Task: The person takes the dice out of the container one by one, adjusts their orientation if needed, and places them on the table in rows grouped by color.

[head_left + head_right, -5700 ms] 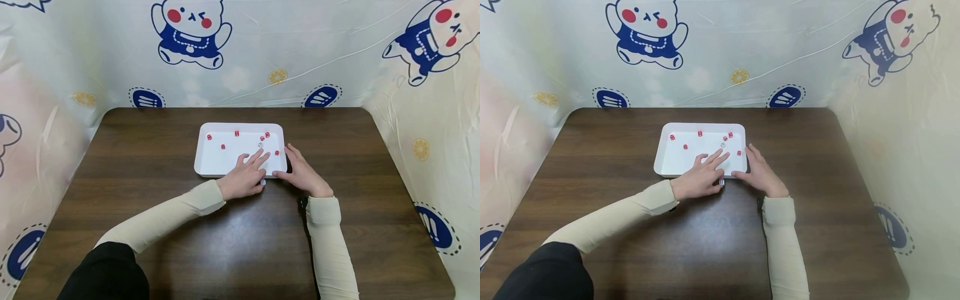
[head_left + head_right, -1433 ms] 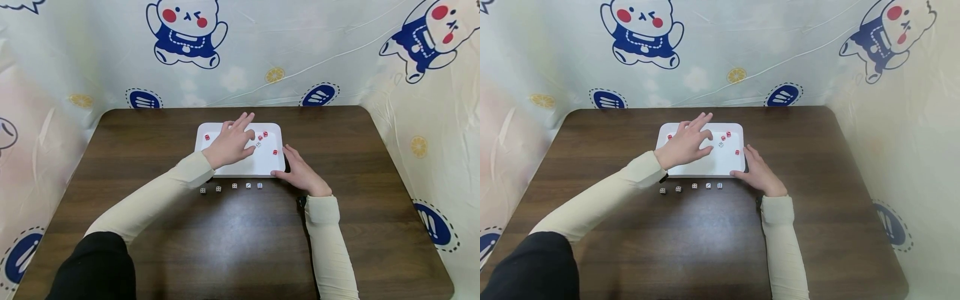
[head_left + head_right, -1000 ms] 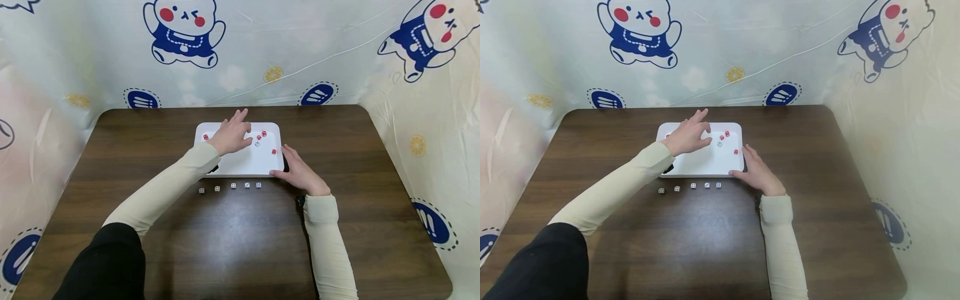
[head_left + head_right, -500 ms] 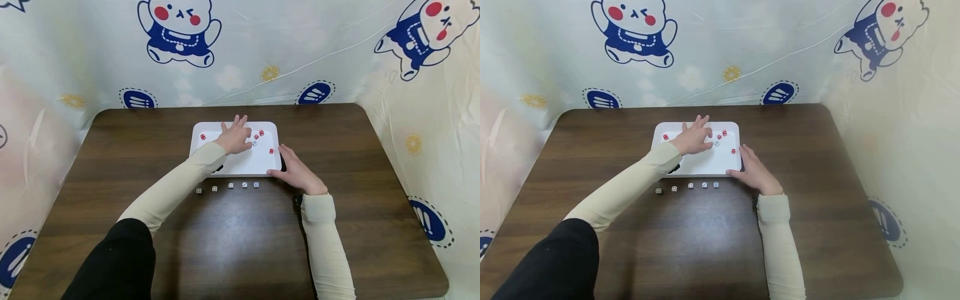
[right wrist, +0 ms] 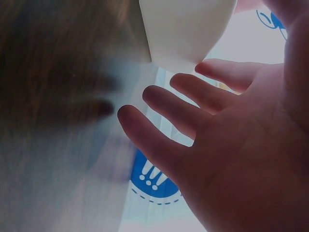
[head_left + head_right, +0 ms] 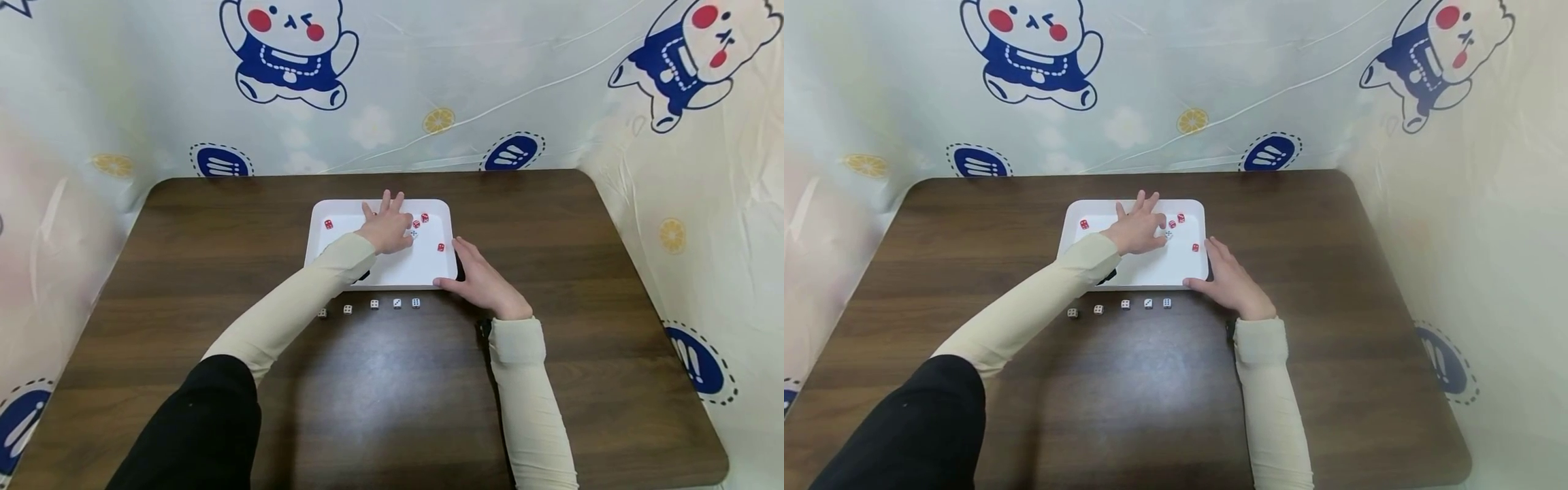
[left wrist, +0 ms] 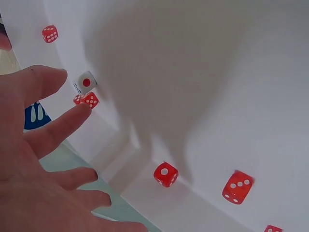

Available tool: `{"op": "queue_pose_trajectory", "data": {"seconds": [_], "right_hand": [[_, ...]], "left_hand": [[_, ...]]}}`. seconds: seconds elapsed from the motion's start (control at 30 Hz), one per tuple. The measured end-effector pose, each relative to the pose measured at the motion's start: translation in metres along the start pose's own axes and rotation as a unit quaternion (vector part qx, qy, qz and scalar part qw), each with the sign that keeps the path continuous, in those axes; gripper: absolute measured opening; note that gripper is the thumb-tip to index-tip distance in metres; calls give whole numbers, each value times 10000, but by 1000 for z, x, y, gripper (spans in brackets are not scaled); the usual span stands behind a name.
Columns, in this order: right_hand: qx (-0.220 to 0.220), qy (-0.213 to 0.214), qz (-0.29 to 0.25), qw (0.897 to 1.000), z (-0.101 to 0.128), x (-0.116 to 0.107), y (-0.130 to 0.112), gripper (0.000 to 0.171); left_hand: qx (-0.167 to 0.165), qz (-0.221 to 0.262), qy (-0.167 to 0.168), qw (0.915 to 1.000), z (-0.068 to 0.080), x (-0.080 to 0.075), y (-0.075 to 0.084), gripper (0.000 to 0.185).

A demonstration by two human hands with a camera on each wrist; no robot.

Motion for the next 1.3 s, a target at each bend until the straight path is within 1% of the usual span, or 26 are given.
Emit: {"op": "queue_pose_trajectory", "data": {"seconds": [0.3, 0.57, 0.87, 1.13, 1.3], "right_hand": [[-50, 22, 8, 10000, -1, -1, -1, 94], [-60, 53, -3, 10000, -1, 0, -3, 93], [-31, 61, -44, 10000, -1, 0, -3, 91], [2, 55, -40, 10000, 0, 0, -1, 92], [2, 30, -31, 10000, -1, 0, 0, 93]], "left_hand": [[-132, -156, 4, 9998, -5, 4, -1, 51], [-316, -108, 0, 9994, -8, 8, -2, 53], [-329, -142, -11, 9994, -10, 11, 1, 51], [-262, -111, -52, 9996, -12, 14, 3, 46], [-226, -193, -30, 9996, -13, 15, 4, 45]]}}
Point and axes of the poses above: each hand's wrist, its own z-axis away from the middle knuckle, its own x-axis out of the palm, y = z × x, the point moved 4 cm from there along -z, towards the middle knuckle, and after that the axes turned 13 degrees about z, right-handed, at the moved point
